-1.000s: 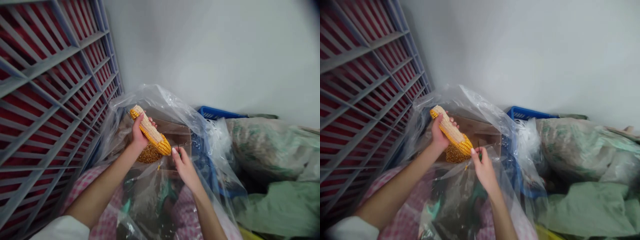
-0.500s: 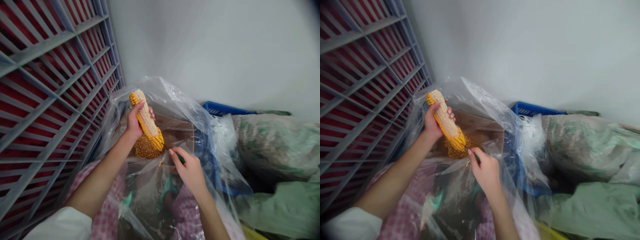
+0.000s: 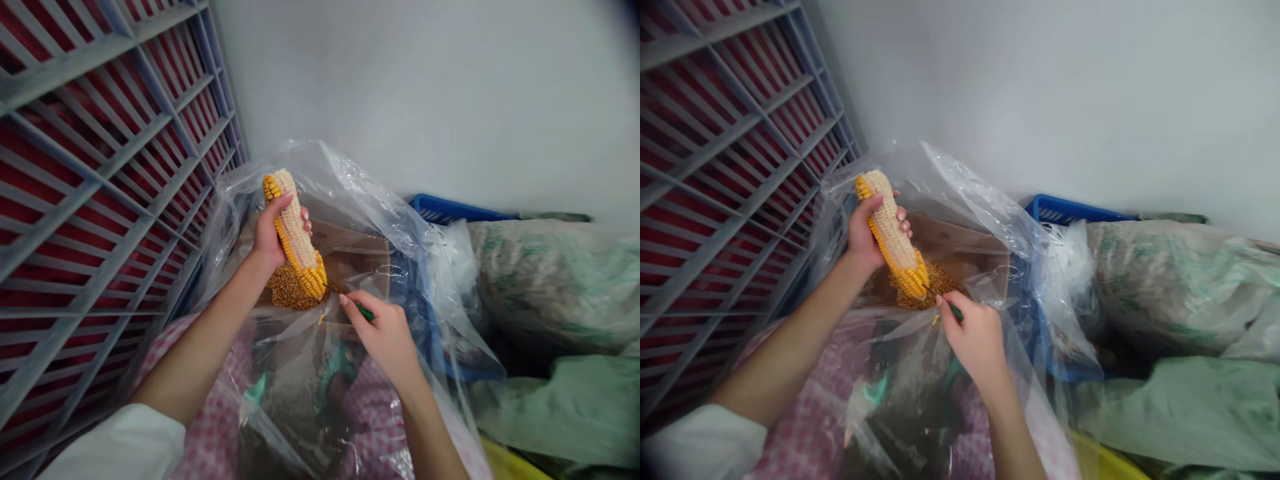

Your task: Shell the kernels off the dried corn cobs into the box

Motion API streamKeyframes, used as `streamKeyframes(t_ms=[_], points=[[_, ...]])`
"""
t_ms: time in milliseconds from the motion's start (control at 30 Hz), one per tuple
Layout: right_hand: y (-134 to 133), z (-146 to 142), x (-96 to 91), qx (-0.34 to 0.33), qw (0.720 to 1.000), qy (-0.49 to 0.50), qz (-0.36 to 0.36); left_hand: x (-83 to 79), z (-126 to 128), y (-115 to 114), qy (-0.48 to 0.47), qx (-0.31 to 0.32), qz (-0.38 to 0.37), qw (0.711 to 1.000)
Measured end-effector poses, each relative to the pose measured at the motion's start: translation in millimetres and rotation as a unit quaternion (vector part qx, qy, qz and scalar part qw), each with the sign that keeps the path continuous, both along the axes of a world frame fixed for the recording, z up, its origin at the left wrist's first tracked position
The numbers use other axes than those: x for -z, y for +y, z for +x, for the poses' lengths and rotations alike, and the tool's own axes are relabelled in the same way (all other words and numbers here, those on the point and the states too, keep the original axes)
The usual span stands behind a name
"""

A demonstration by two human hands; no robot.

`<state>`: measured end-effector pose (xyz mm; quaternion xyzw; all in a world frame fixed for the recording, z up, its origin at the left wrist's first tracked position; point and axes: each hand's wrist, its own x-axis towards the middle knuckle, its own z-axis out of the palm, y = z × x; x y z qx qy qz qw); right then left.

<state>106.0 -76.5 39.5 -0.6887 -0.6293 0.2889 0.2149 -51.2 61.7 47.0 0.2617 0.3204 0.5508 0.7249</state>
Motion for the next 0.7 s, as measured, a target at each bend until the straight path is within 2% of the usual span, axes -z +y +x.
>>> streamKeyframes(t_ms=[167, 367, 567, 700], points=[[1, -3, -1.0, -0.008, 1.000, -0.020, -0.012, 1.8, 4, -2, 0.016, 0.016, -0.001, 1.000], [3, -12, 9.5, 0.000, 0.999, -0.031, -0.004, 5.9, 11, -5, 0.039, 0.021, -0.013, 0.999], [1, -21, 27.6, 0.013, 1.000, 0.027, 0.008, 11.6, 10, -5, 0.031, 0.034, -0.050, 0.998], [-1, -28, 43.4, 0.036, 0.995, 0.087, 0.012, 21.6, 7, 0, 0.046, 0.029, -0.086, 0.995]])
